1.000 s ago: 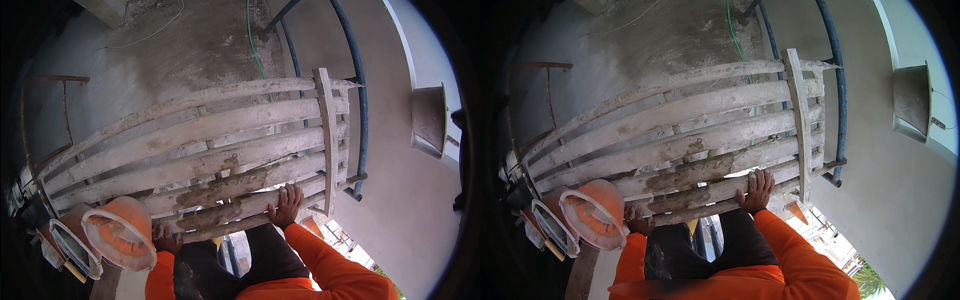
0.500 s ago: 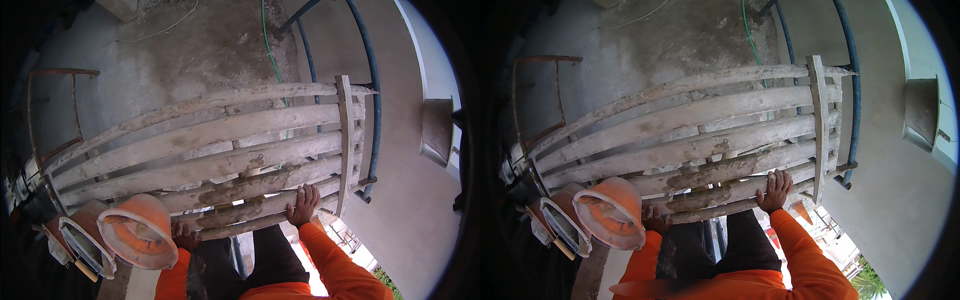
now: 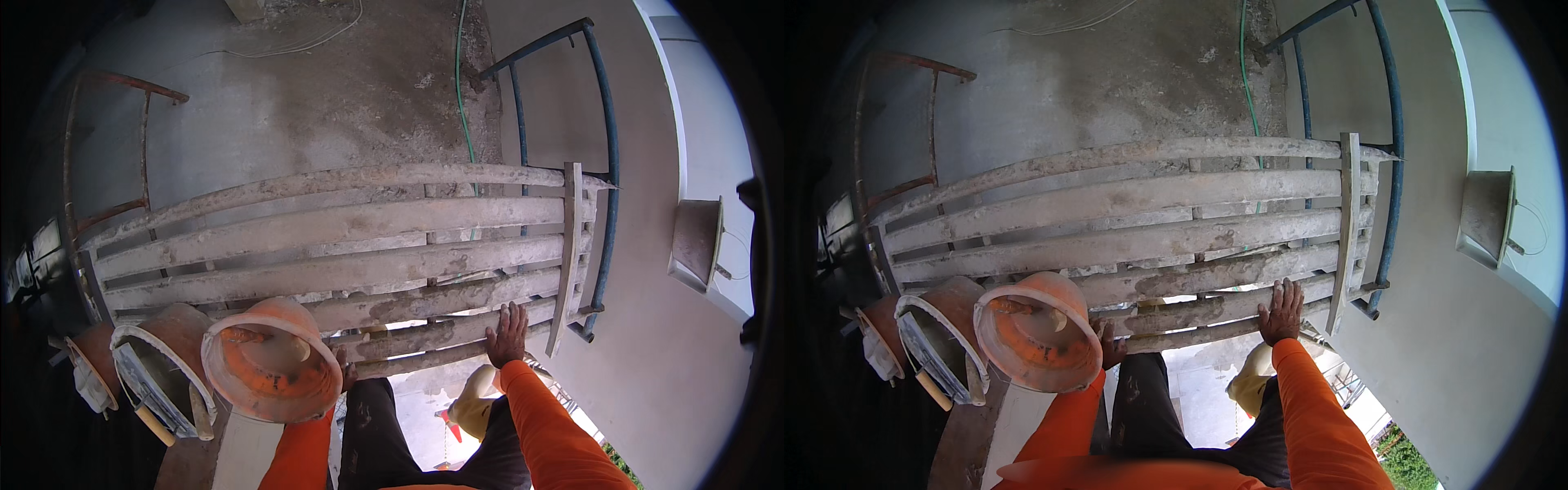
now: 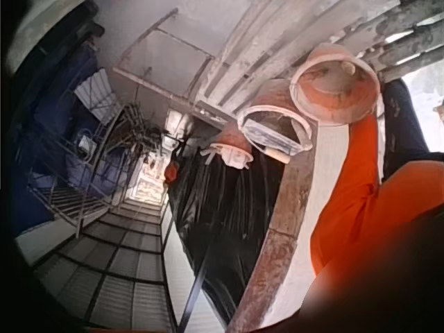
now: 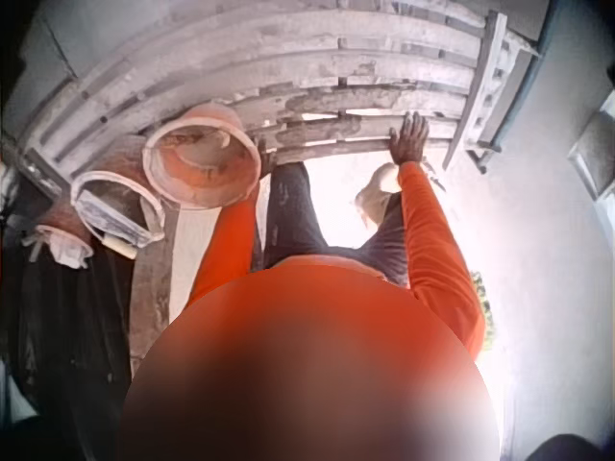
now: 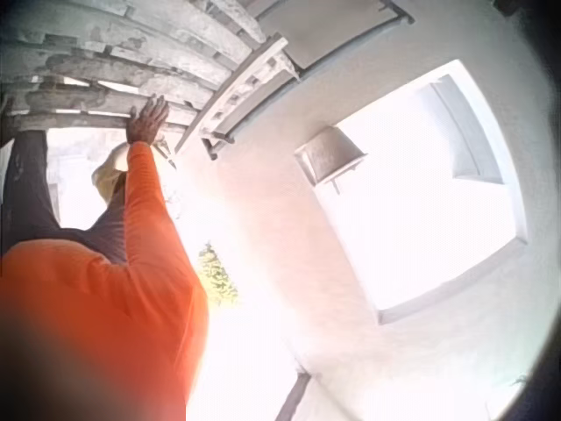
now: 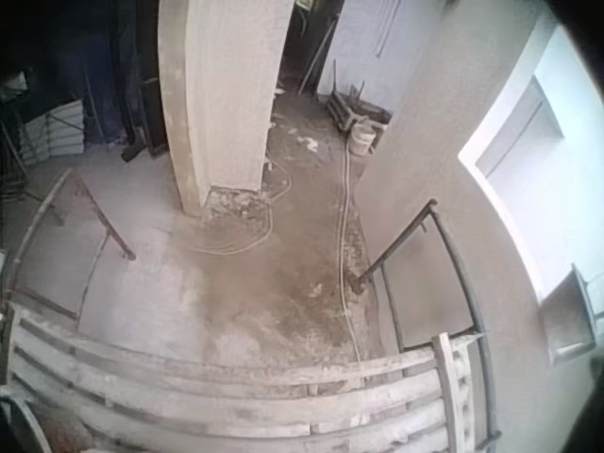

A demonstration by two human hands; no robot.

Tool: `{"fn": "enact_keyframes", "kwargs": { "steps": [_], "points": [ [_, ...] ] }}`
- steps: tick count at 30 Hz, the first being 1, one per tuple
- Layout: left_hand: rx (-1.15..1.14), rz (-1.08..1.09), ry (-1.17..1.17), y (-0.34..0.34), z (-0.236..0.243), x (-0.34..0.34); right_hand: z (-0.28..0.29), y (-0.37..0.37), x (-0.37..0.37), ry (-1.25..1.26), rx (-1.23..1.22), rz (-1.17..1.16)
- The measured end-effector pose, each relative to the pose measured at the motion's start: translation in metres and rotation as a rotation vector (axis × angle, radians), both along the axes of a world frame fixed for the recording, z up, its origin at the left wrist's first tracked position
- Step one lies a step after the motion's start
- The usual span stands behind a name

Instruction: The person scoops plaster from a bucket with a trowel and applies it to a wall section using a trowel. They smooth the surface repeatedly, then move to a different wall area and continue applying and smoothing plaster.

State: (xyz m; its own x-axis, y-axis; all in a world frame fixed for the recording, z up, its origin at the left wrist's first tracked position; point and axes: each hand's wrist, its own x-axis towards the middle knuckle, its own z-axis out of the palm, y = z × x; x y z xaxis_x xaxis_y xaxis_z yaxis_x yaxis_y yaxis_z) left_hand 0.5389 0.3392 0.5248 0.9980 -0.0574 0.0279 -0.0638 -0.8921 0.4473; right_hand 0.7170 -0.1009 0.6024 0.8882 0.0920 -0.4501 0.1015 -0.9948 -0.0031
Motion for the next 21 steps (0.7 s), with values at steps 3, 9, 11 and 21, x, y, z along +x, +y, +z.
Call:
{"fn": "enact_keyframes", "kwargs": {
  "steps": [3, 9, 11, 21],
  "points": [
    [0.046, -0.015, -0.041, 0.0, 0.002, -0.004, 0.021, 0.017, 0.02, 0.223, -0.055, -0.107],
    [0.021, 0.053, 0.224, 0.003, -0.014, -0.021, 0.131, 0.095, 0.087, 0.415, 0.212, -0.169],
    [0.01, 0.071, 0.338, -0.001, -0.018, -0.022, 0.212, 0.137, 0.09, 0.254, 0.672, -0.284],
    [0.4, -0.277, 0.957, -0.031, 0.127, -0.05, 0.355, 0.166, 0.172, 0.403, 0.457, 0.488]
  ]
}}
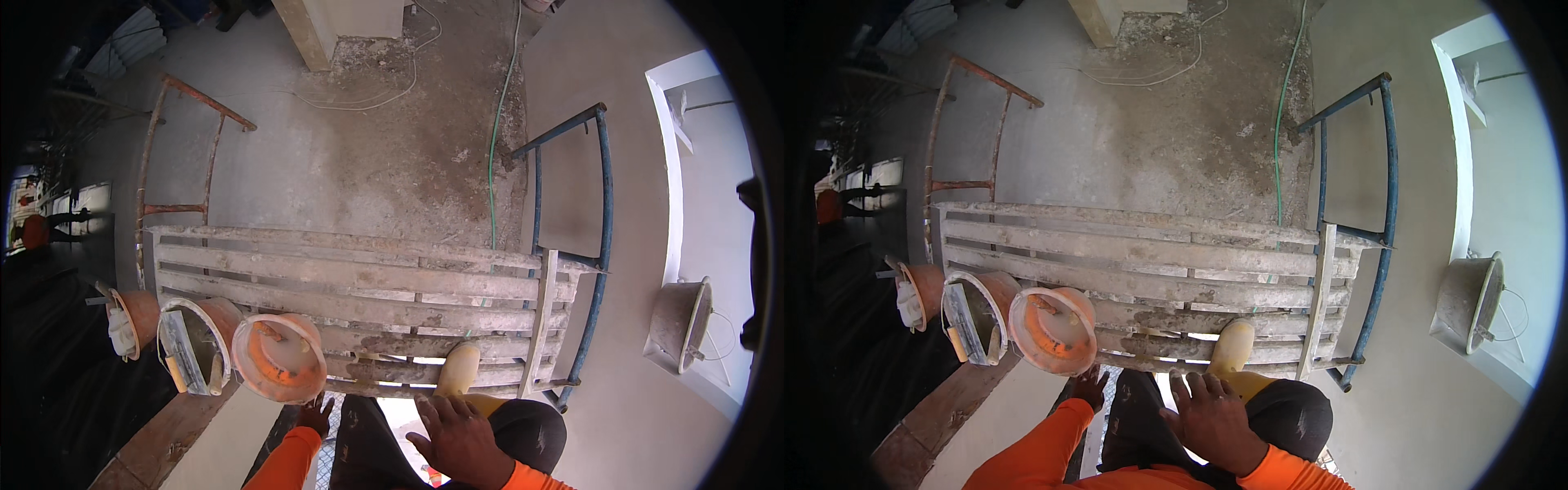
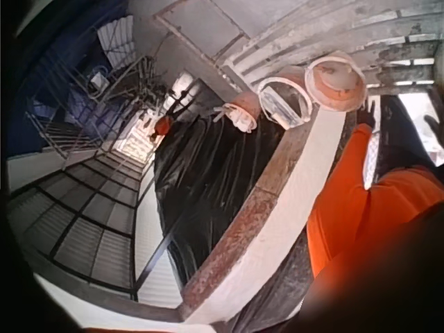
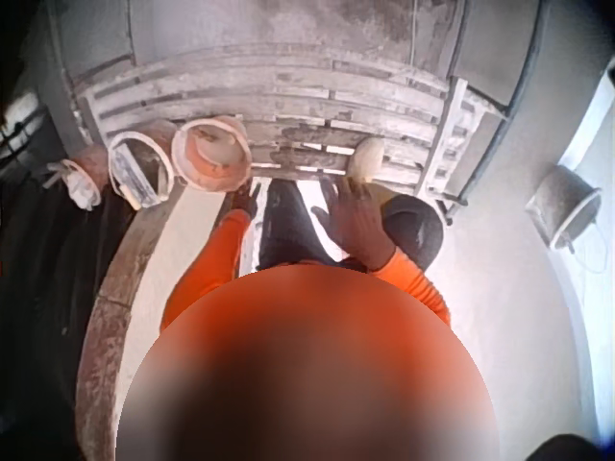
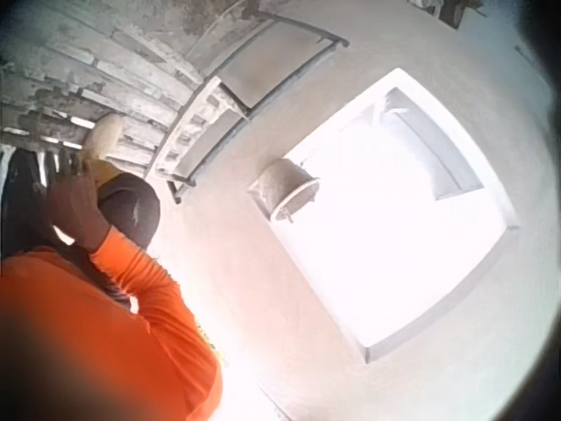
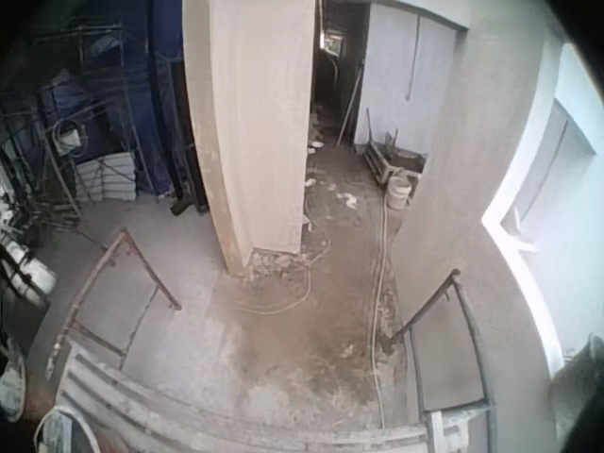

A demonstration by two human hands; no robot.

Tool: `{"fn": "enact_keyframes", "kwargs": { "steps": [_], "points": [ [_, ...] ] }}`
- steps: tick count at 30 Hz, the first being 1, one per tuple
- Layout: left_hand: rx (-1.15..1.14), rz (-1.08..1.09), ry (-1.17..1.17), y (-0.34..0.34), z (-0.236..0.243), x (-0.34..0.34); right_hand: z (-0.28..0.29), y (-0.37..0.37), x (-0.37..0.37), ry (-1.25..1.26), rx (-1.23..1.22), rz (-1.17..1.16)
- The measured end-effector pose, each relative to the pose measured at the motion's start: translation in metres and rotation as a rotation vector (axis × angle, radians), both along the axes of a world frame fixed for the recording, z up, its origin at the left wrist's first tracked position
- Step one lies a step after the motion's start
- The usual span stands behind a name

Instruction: The person scoops plaster from a bucket with a trowel and applies it to a wall section using a trowel. They smooth the surface repeatedly, then move to a different wall area and continue applying and smoothing plaster.

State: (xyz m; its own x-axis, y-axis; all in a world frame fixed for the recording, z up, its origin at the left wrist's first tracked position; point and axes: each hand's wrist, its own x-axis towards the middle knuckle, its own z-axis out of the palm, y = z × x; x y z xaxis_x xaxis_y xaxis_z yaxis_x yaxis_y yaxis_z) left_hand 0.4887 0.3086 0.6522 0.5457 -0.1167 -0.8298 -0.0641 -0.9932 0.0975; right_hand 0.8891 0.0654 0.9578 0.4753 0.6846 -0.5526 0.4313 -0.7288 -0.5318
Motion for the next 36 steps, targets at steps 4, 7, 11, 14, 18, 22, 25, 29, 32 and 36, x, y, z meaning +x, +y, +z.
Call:
{"fn": "enact_keyframes", "kwargs": {
  "steps": [4, 7, 11, 14, 18, 22, 25, 29, 32, 36],
  "points": [
    [0.185, 0.692, 0.335, -0.019, 0.171, -0.053, -0.01, -0.005, 0.017, -0.034, 0.223, -0.041],
    [0.447, 0.869, 0.634, -0.03, 0.259, -0.042, -0.003, -0.004, 0.03, 0.049, 0.143, -0.031],
    [0.155, 1.042, 0.343, -0.032, 0.293, 0.06, -0.006, -0.02, 0.019, 0.188, -0.019, -0.01],
    [-0.157, 1.139, -0.02, -0.04, 0.316, 0.169, -0.013, -0.033, -0.003, 0.158, -0.043, -0.034],
    [-0.277, 1.124, -0.232, -0.057, 0.374, 0.25, 0.0, -0.037, -0.025, 0.253, -0.046, -0.052],
    [-0.243, 1.32, -0.213, -0.053, 0.413, 0.226, 0.03, -0.03, -0.027, 0.239, 0.172, -0.351],
    [-0.15, 1.434, -0.031, -0.037, 0.405, 0.169, 0.037, -0.034, -0.002, 0.18, 0.181, -0.519],
    [-0.008, 1.376, 0.042, -0.007, 0.392, 0.122, 0.039, -0.069, 0.054, 0.017, 0.045, -0.455],
    [-0.027, 1.449, -0.137, 0.011, 0.419, 0.133, 0.052, -0.104, 0.09, -0.004, -0.245, -0.286],
    [-0.203, 1.663, -0.232, 0.043, 0.487, 0.186, 0.089, -0.124, 0.138, 0.153, -0.458, -0.141]
  ]
}}
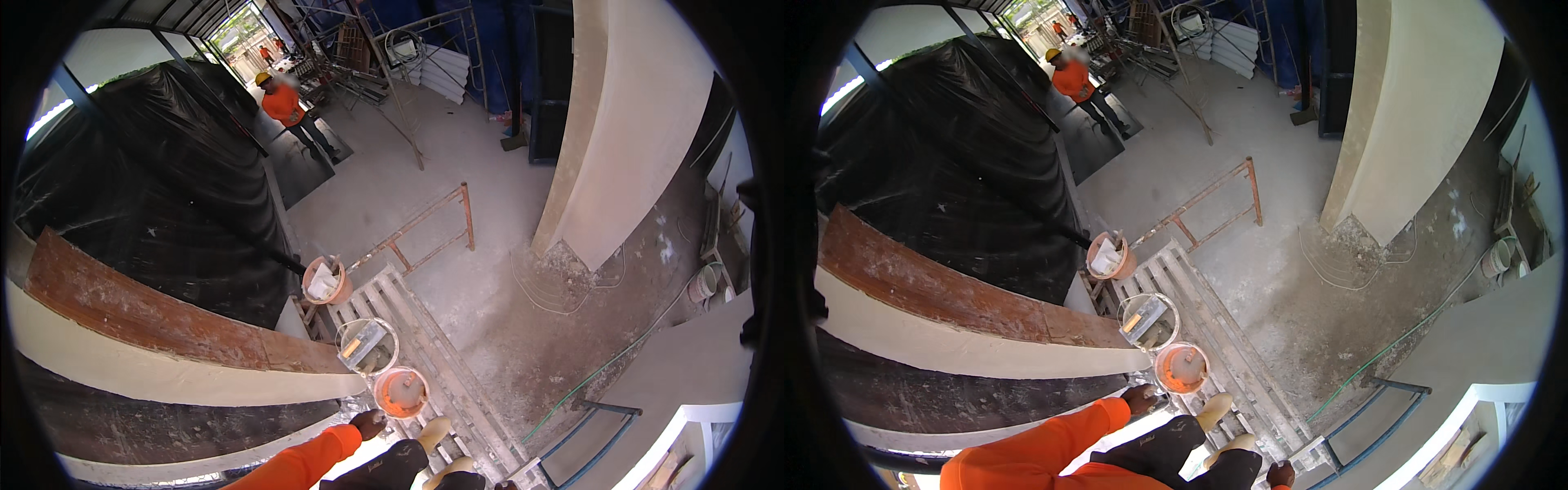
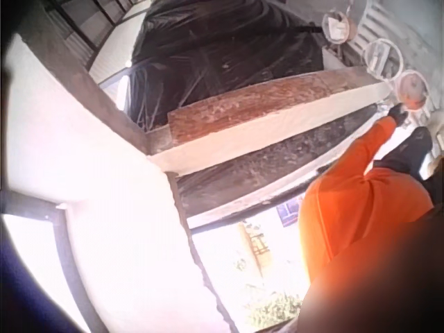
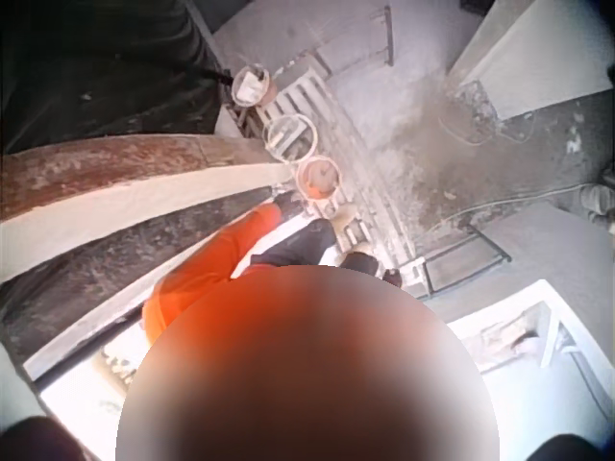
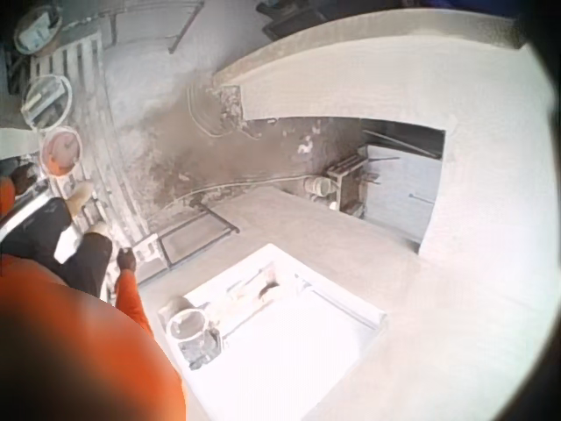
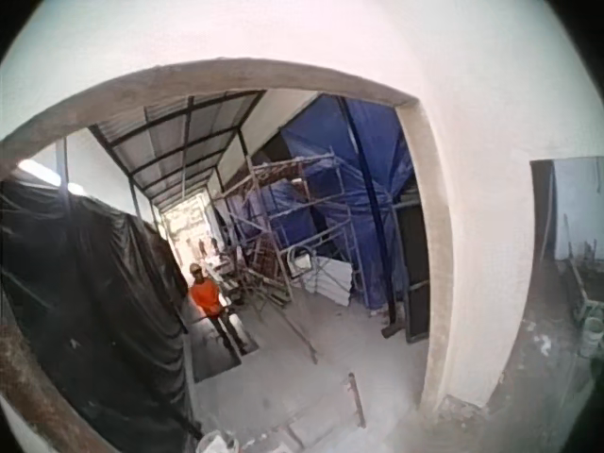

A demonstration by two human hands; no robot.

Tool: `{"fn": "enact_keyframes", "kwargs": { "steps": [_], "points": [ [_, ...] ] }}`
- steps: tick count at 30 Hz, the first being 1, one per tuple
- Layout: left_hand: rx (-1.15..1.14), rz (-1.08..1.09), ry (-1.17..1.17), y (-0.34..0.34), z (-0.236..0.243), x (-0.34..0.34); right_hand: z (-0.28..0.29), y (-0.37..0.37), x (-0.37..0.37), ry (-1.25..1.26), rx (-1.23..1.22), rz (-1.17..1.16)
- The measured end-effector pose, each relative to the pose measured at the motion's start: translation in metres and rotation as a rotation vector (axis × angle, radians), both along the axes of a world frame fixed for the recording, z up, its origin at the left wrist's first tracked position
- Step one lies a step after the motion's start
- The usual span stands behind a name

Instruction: The person scoops plaster from a bucket with a trowel and applies it to a wall section using a trowel. They smooth the surface repeatedly, then move to a different wall area and continue applying and smoothing plaster.

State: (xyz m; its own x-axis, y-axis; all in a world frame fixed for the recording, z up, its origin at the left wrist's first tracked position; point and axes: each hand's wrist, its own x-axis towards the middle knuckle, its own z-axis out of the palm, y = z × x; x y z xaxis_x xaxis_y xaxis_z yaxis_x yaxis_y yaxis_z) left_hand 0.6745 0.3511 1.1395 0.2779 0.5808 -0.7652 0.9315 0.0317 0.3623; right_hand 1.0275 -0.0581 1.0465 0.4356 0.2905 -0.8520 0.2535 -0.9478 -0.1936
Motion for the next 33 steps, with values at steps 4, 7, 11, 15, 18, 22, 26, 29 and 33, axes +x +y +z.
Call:
{"fn": "enact_keyframes", "kwargs": {
  "steps": [4, 7, 11, 15, 18, 22, 26, 29, 33],
  "points": [
    [-0.004, 0.146, -0.088, 0.011, 0.061, 0.043, 0.045, 0.032, 0.034, -0.121, 0.152, -0.083],
    [0.058, 0.188, -0.131, -0.005, 0.087, 0.046, 0.054, 0.071, 0.056, -0.26, 0.125, -0.089],
    [0.105, 0.263, 0.004, -0.042, 0.1, 0.031, 0.029, 0.127, 0.11, -0.202, 0.336, 0.362],
    [0.075, 0.356, 0.04, -0.1, 0.1, 0.0, 0.042, 0.183, 0.169, -0.183, 0.314, 0.555],
    [0.051, 0.488, -0.02, -0.155, 0.093, -0.021, 0.102, 0.203, 0.205, -0.141, 0.454, 0.457],
    [0.081, 0.573, 0.11, -0.22, 0.082, -0.021, 0.175, 0.201, 0.228, -0.225, 0.292, 0.452],
    [0.043, 0.719, 0.085, -0.261, 0.084, -0.017, 0.2, 0.183, 0.234, -0.184, 0.095, 0.558],
    [0.07, 0.868, 0.031, -0.28, 0.089, -0.011, 0.194, 0.173, 0.225, -0.165, 0.068, 0.679],
    [0.079, 0.839, 0.089, -0.291, 0.09, -0.008, 0.179, 0.167, 0.205, -0.161, 0.14, 0.842]
  ]
}}
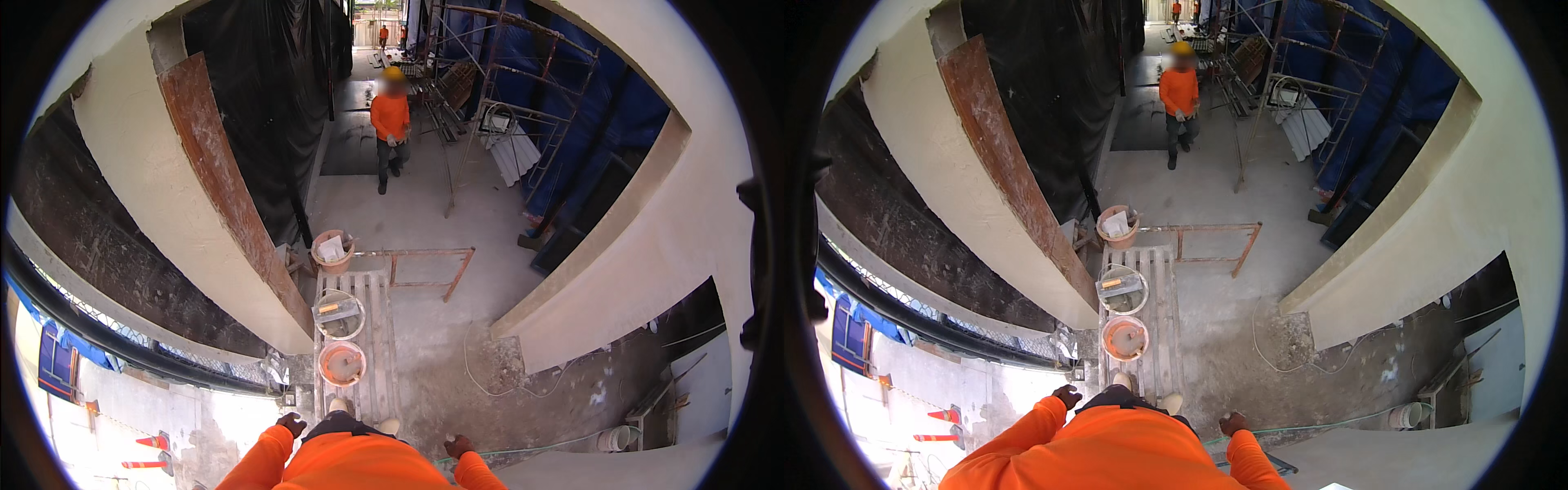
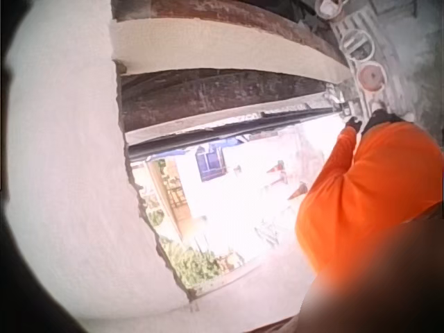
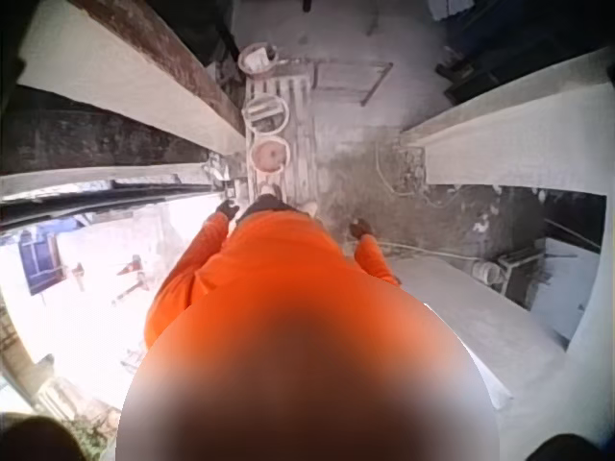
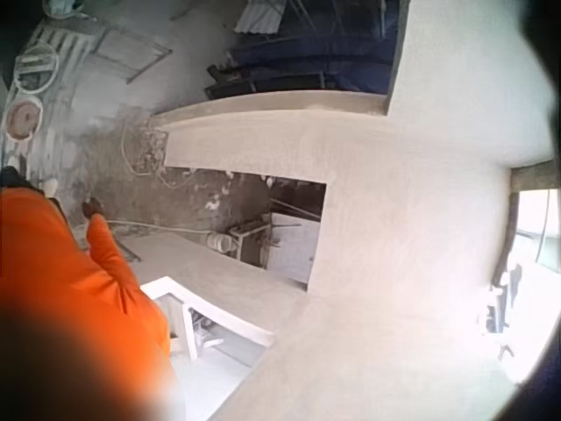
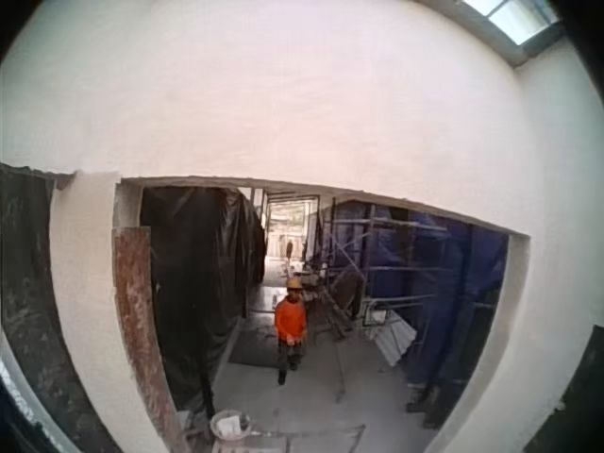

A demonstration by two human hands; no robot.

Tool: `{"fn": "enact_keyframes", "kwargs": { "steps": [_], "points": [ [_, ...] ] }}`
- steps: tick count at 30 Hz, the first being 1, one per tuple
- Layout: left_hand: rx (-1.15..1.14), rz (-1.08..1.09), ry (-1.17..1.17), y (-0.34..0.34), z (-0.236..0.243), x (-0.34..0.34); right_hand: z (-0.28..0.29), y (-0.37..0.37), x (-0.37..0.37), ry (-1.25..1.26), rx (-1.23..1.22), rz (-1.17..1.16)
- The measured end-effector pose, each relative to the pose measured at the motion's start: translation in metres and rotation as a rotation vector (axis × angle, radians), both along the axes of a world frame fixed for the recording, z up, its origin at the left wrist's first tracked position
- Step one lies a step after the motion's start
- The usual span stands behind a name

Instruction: The person scoops plaster from a bucket with a trowel and applies it to a wall section using a trowel. They smooth the surface repeatedly, then move to a different wall area and continue applying and smoothing plaster.

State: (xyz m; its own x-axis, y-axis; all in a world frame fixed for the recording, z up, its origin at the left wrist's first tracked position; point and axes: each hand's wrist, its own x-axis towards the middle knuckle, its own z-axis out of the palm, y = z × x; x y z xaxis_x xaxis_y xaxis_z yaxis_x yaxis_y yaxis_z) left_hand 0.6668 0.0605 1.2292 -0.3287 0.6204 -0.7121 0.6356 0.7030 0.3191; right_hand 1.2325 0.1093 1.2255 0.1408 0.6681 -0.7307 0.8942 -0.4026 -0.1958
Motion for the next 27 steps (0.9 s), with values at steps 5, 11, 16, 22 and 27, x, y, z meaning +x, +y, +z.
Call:
{"fn": "enact_keyframes", "kwargs": {
  "steps": [5, 11, 16, 22, 27],
  "points": [
    [0.005, 0.042, -0.052, 0.016, -0.003, 0.001, -0.022, 0.007, -0.017, 0.114, 0.071, -0.097],
    [0.051, -0.05, -0.106, 0.042, 0.013, -0.003, -0.018, 0.006, -0.024, 0.068, 0.068, -0.063],
    [0.103, 0.031, -0.11, 0.02, 0.006, -0.026, 0.029, 0.007, -0.05, -0.121, -0.098, 0.072],
    [0.054, 0.106, 0.008, -0.051, -0.024, -0.069, 0.069, 0.027, -0.107, -0.233, -0.109, 0.218],
    [0.029, 0.374, -0.112, -0.095, -0.031, -0.098, 0.049, 0.061, -0.151, -0.165, -0.154, 0.258]
  ]
}}
